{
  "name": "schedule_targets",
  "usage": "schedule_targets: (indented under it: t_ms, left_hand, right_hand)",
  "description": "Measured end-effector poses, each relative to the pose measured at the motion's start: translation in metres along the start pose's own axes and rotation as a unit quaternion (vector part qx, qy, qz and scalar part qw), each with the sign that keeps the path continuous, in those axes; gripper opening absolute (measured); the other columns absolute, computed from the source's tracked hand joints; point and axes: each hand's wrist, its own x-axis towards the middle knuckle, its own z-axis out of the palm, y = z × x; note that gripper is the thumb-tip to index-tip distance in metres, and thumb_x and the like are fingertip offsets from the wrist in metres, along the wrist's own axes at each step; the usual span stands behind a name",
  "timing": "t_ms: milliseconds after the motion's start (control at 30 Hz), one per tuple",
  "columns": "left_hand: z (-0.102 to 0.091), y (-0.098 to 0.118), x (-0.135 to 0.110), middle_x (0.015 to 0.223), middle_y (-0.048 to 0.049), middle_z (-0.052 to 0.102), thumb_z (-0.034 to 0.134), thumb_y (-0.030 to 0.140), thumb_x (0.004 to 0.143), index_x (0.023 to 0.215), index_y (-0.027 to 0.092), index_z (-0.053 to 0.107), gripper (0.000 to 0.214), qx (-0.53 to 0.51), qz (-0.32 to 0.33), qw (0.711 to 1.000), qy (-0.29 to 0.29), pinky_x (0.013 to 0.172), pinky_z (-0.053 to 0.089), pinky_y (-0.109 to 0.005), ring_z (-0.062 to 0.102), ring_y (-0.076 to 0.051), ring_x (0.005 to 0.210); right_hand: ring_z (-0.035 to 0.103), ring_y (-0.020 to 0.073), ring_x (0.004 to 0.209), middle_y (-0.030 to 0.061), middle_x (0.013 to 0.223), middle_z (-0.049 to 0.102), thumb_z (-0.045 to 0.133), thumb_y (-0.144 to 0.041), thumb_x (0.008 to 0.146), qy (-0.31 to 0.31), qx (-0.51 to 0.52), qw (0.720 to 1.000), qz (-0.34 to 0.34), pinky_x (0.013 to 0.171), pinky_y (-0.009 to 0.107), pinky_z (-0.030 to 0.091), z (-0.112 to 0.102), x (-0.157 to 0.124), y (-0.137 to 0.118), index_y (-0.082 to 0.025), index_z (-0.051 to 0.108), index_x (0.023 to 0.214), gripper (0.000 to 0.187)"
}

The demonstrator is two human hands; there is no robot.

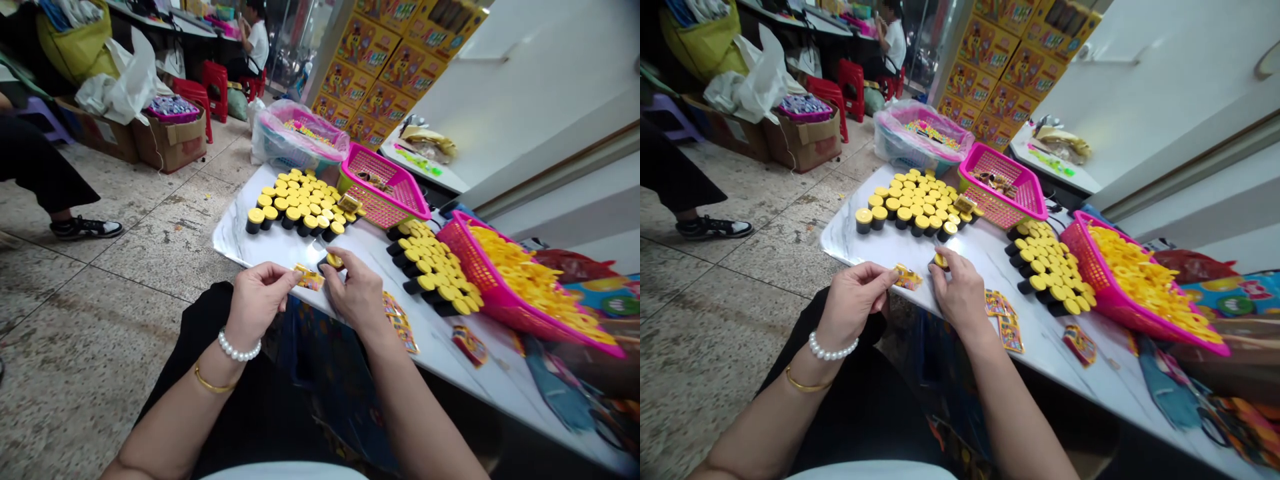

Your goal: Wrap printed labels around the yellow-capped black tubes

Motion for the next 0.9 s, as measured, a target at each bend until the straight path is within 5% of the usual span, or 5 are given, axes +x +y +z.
schedule_targets:
  t_ms: [133,233,433,700,900]
  left_hand:
    - [0.002,0.000,0.002,0.042,0.0057,0.049,0.084,0.046,0.065,0.071,0.014,0.068,0.035,-0.071,-0.069,0.995,-0.024,0.037,0.022,-0.018,0.037,-0.005,0.037]
    - [0.003,0.001,0.002,0.046,0.0058,0.050,0.088,0.043,0.059,0.064,0.013,0.068,0.036,-0.085,-0.027,0.996,0.014,0.039,0.023,-0.018,0.035,-0.003,0.040]
    - [0.003,0.002,0.001,0.042,0.0048,0.048,0.085,0.046,0.064,0.064,0.013,0.071,0.037,-0.049,-0.001,0.998,0.026,0.039,0.024,-0.019,0.034,-0.003,0.038]
    - [0.005,0.001,0.000,0.048,0.0039,0.054,0.086,0.045,0.063,0.066,0.014,0.072,0.034,-0.044,0.013,0.999,0.007,0.040,0.027,-0.019,0.037,-0.004,0.041]
    - [0.006,0.000,0.000,0.044,0.0054,0.050,0.084,0.047,0.067,0.070,0.014,0.071,0.035,-0.046,0.010,0.999,-0.009,0.039,0.025,-0.018,0.037,-0.004,0.039]
  right_hand:
    - [0.060,0.0168,0.066,0.0046,0.089,0.072,0.065,-0.029,0.084,0.021,0.029,0.998,0.049,0.076,0.034,0.050,0.002,-0.004,-0.001,-0.020,0.068,0.113,0.030]
    - [0.061,0.0164,0.065,0.0040,0.086,0.072,0.072,-0.036,0.079,0.015,0.178,0.974,0.142,0.071,0.034,0.052,-0.005,-0.009,-0.002,-0.021,0.069,0.108,0.034]
    - [0.071,0.0221,0.088,0.0072,0.100,0.075,0.077,-0.051,0.075,-0.033,0.539,0.810,0.228,0.077,0.037,0.058,-0.022,-0.024,-0.016,-0.026,0.067,0.103,0.039]
    - [0.068,0.0159,0.074,0.0020,0.087,0.071,0.079,-0.050,0.075,0.013,0.520,0.809,0.273,0.073,0.032,0.059,-0.012,-0.032,-0.030,-0.024,0.065,0.096,0.036]
    - [0.069,0.0245,0.098,0.0103,0.112,0.072,0.073,-0.053,0.080,-0.023,0.519,0.831,0.198,0.080,0.038,0.059,-0.023,-0.035,-0.040,-0.024,0.065,0.100,0.036]
